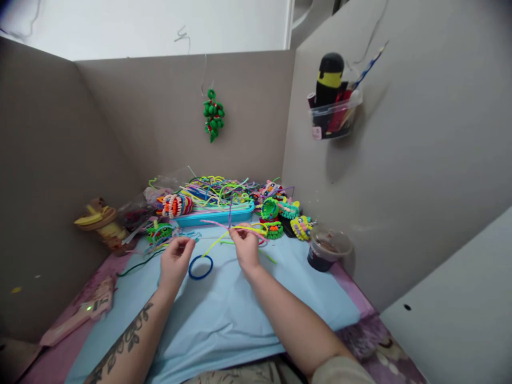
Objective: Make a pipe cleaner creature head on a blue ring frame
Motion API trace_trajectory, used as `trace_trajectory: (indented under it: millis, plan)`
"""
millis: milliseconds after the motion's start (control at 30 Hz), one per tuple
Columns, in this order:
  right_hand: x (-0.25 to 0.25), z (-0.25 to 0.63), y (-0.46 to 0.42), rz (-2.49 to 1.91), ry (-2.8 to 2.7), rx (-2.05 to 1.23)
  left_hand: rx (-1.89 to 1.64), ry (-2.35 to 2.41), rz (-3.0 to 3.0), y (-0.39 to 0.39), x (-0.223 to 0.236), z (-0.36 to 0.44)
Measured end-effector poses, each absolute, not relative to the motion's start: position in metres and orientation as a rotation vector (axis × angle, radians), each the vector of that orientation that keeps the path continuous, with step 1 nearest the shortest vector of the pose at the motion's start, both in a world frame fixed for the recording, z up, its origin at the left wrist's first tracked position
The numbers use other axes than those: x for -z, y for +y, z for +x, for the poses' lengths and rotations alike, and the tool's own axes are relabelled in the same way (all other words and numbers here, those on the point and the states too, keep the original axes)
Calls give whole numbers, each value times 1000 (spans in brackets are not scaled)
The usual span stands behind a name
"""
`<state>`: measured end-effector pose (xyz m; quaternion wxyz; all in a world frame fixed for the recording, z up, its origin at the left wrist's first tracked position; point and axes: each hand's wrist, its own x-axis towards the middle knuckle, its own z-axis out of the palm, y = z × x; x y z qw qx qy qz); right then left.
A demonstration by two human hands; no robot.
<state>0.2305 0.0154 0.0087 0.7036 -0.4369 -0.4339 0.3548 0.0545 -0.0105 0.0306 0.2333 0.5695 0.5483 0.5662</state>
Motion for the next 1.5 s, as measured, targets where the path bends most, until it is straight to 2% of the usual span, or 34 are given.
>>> trace_trajectory:
  millis: [133, 233, 300, 533, 700, 767, 933, 1267, 1500]
  plan:
    - [-11, 233, 2, -855, -1535, -164, -1145, 991, 1262, -19, -26, 74]
    - [-11, 228, -5, -709, -1837, -28, -1099, 707, 1020, -19, -21, 78]
    - [-11, 224, -6, -675, -1921, -39, -1159, 693, 913, -17, -19, 77]
    - [-11, 220, -8, -764, -1842, -300, -1296, 858, 700, -9, -20, 70]
    - [-10, 218, -10, -895, -1732, -343, -1298, 862, 690, -9, -20, 69]
    - [-9, 214, -9, -942, -1736, -472, -1292, 869, 702, -10, -18, 69]
    - [-1, 206, -4, -1000, -1585, -1057, -1250, 918, 756, -11, -18, 69]
    - [-2, 212, 4, -1010, -1492, -1205, -1227, 968, 751, -6, -11, 69]
    - [2, 210, 0, -905, -1441, -1666, -1308, 939, 590, 1, -12, 66]
